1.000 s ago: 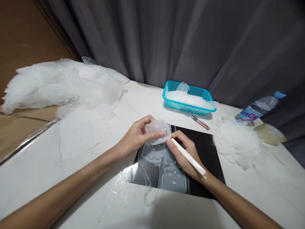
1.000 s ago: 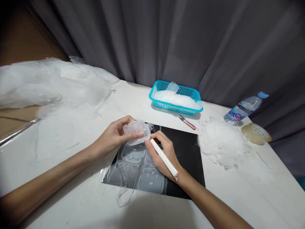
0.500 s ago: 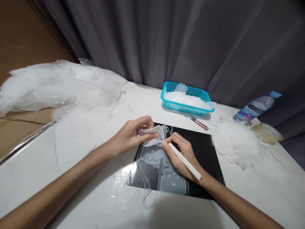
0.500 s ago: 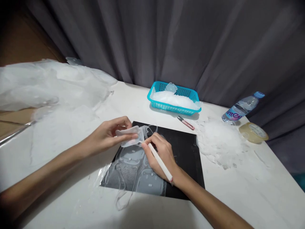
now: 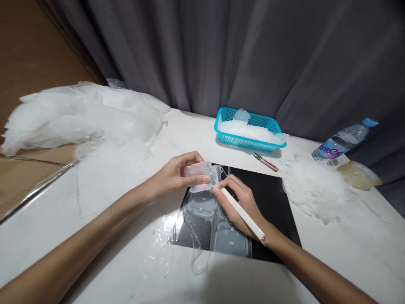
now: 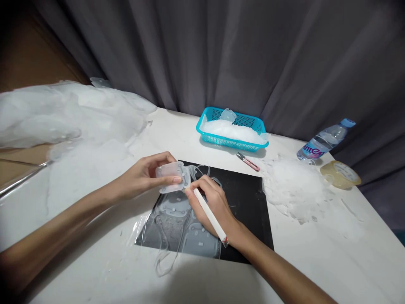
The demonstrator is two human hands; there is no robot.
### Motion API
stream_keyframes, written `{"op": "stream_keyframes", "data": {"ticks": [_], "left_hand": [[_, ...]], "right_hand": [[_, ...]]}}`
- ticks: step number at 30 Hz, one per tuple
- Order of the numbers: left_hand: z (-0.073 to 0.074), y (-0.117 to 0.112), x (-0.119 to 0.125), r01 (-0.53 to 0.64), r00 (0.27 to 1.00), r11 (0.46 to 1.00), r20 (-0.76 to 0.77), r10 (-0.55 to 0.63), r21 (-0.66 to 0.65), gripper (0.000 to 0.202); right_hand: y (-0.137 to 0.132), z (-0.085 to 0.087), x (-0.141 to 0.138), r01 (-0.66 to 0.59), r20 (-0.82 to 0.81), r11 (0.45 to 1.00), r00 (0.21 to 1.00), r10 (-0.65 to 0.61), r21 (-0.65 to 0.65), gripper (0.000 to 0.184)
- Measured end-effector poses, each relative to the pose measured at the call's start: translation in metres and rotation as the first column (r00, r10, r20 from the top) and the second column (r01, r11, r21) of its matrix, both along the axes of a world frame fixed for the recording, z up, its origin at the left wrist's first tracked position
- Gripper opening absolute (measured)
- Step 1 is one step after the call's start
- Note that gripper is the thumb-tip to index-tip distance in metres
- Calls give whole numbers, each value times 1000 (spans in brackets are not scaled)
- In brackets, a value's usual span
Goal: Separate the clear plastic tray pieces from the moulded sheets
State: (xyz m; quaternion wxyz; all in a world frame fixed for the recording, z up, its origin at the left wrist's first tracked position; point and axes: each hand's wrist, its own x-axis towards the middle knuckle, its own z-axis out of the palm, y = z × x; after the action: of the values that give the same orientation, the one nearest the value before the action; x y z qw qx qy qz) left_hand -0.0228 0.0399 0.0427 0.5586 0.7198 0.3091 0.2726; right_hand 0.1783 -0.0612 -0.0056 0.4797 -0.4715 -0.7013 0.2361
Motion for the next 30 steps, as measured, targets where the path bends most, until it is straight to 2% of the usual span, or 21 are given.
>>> {"op": "stream_keyframes", "data": {"ticks": [14,26,30], "left_hand": [[-2,-3,0,53,994,998,96,-51,-22,25],[-2,-13,7,41,999,993,20,-39,-107,39],[3,-16,9,32,999,994,1,-32,-100,36]], "right_hand": [[-4,0,1,-4,-27,999,1000,5,37,8],[-7,0,1,12,-1,997,1000,-12,80,9],[-7,0,0,54,26,992,998,-57,111,8]]}}
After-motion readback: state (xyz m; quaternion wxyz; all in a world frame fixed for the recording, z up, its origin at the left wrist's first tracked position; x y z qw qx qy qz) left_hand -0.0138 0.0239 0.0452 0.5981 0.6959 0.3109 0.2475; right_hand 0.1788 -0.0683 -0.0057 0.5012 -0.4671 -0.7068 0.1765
